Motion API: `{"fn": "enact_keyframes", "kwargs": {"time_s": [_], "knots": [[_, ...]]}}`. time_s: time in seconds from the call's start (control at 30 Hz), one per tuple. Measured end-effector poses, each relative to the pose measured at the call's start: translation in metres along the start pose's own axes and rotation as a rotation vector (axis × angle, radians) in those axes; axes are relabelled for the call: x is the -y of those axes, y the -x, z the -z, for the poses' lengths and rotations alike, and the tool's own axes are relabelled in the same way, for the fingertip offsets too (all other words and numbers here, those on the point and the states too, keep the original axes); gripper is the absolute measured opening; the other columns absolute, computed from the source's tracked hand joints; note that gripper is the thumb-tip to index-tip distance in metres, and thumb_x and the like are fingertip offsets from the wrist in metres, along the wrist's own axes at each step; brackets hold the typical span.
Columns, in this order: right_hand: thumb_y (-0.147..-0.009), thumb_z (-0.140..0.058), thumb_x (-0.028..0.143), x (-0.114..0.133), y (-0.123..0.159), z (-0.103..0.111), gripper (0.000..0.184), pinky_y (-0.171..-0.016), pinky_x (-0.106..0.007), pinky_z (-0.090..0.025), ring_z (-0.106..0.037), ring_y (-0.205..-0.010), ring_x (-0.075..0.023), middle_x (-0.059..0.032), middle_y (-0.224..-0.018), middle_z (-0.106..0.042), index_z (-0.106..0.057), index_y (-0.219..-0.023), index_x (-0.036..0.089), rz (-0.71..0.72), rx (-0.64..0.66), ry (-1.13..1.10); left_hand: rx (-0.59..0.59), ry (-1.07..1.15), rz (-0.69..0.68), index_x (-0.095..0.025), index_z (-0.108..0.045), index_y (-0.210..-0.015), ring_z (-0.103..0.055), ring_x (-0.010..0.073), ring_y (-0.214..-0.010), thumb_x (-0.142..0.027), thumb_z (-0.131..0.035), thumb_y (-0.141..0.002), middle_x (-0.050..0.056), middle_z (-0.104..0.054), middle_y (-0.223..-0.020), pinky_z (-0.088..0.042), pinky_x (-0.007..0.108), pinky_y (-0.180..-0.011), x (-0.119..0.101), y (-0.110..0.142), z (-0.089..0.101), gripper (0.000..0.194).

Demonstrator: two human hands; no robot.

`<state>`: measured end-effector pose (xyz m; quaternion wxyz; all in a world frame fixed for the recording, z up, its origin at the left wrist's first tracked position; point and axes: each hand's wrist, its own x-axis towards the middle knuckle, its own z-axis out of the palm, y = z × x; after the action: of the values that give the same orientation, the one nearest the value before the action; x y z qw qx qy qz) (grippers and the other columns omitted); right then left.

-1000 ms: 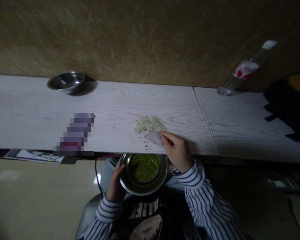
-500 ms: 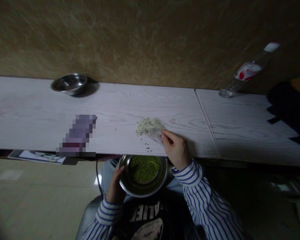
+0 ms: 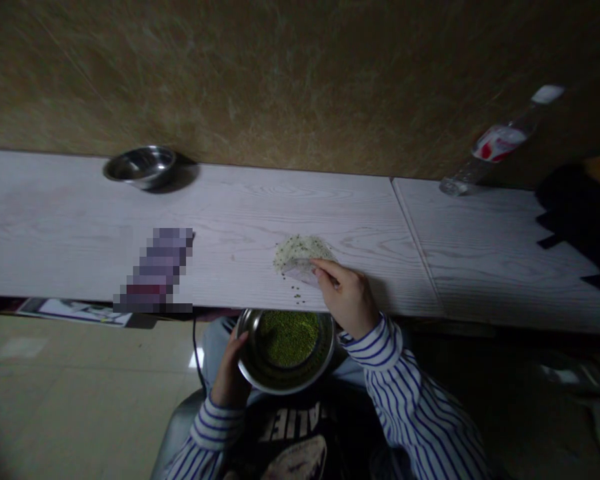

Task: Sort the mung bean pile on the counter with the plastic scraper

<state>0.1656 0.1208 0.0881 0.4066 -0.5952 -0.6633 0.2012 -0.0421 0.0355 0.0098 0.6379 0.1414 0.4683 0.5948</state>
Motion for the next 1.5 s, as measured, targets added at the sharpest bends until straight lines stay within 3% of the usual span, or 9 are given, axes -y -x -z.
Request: {"fn": "enact_keyframes", "kwargs": {"time_s": [0.4, 0.6, 0.9, 1.07, 1.2, 1.37, 1.5], "knots": [[-0.091, -0.059, 0.026, -0.001, -0.001, 0.002, 0.027, -0.084, -0.035, -0.063, -0.077, -0.092, -0.0216, -0.0076, -0.104, -0.081, -0.078, -0.109, 0.021, 0.008, 0.023, -0.045, 0.01, -0.014, 0.017, -0.023, -0.069, -0.124, -0.057, 0.0283, -0.131, -0.037, -0.069, -0.08, 0.009, -0.07, -0.132, -0.038, 0.046, -0.115, 0.001, -0.002, 0.001, 0.047], [-0.091, -0.058, 0.026, -0.002, -0.003, 0.002, 0.027, -0.084, -0.037, -0.062, -0.077, -0.089, -0.0214, -0.0069, -0.101, -0.081, -0.079, -0.108, 0.023, 0.007, 0.047, -0.064, 0.024, -0.036, 0.042, -0.024, -0.069, -0.124, -0.057, 0.0318, -0.131, -0.04, -0.07, -0.078, 0.009, -0.071, -0.13, -0.04, 0.049, -0.113, 0.004, -0.006, 0.009, 0.049], [-0.093, -0.057, 0.024, -0.002, -0.008, 0.0, 0.026, -0.082, -0.034, -0.062, -0.076, -0.088, -0.0196, -0.0057, -0.099, -0.081, -0.078, -0.108, 0.023, 0.029, 0.11, -0.099, -0.01, -0.02, -0.015, -0.025, -0.073, -0.117, -0.061, 0.0294, -0.124, -0.037, -0.07, -0.08, 0.007, -0.073, -0.123, -0.04, 0.048, -0.113, -0.002, -0.003, 0.006, 0.039], [-0.093, -0.055, 0.024, 0.002, -0.012, -0.009, 0.027, -0.083, -0.035, -0.061, -0.076, -0.088, -0.0187, -0.0046, -0.098, -0.081, -0.077, -0.109, 0.024, 0.056, 0.156, -0.11, -0.017, 0.008, 0.013, -0.025, -0.072, -0.118, -0.062, 0.03, -0.124, -0.038, -0.072, -0.079, 0.007, -0.075, -0.12, -0.041, 0.047, -0.112, -0.008, -0.001, 0.006, 0.042], [-0.092, -0.057, 0.024, -0.001, -0.008, -0.002, 0.026, -0.08, -0.033, -0.062, -0.076, -0.085, -0.0183, -0.0051, -0.097, -0.081, -0.078, -0.107, 0.023, 0.042, 0.191, -0.13, -0.002, 0.025, 0.028, -0.025, -0.072, -0.118, -0.062, 0.0296, -0.125, -0.037, -0.073, -0.078, 0.006, -0.075, -0.12, -0.04, 0.046, -0.113, -0.006, -0.003, 0.008, 0.042], [-0.091, -0.059, 0.027, -0.004, 0.002, 0.005, 0.026, -0.079, -0.034, -0.062, -0.076, -0.083, -0.019, -0.0074, -0.097, -0.081, -0.078, -0.107, 0.021, -0.046, 0.075, -0.169, -0.002, 0.04, 0.026, -0.024, -0.073, -0.115, -0.064, 0.0272, -0.119, -0.035, -0.073, -0.078, 0.006, -0.076, -0.116, -0.038, 0.047, -0.114, -0.004, -0.003, 0.004, 0.039], [-0.09, -0.06, 0.029, -0.003, 0.013, 0.002, 0.028, -0.076, -0.034, -0.063, -0.076, -0.08, -0.0196, -0.0088, -0.096, -0.081, -0.078, -0.11, 0.019, -0.087, 0.063, -0.158, 0.011, 0.019, 0.023, -0.025, -0.072, -0.12, -0.064, 0.0263, -0.121, -0.034, -0.071, -0.08, 0.006, -0.075, -0.12, -0.039, 0.045, -0.114, -0.005, -0.002, 0.0, 0.041]]}}
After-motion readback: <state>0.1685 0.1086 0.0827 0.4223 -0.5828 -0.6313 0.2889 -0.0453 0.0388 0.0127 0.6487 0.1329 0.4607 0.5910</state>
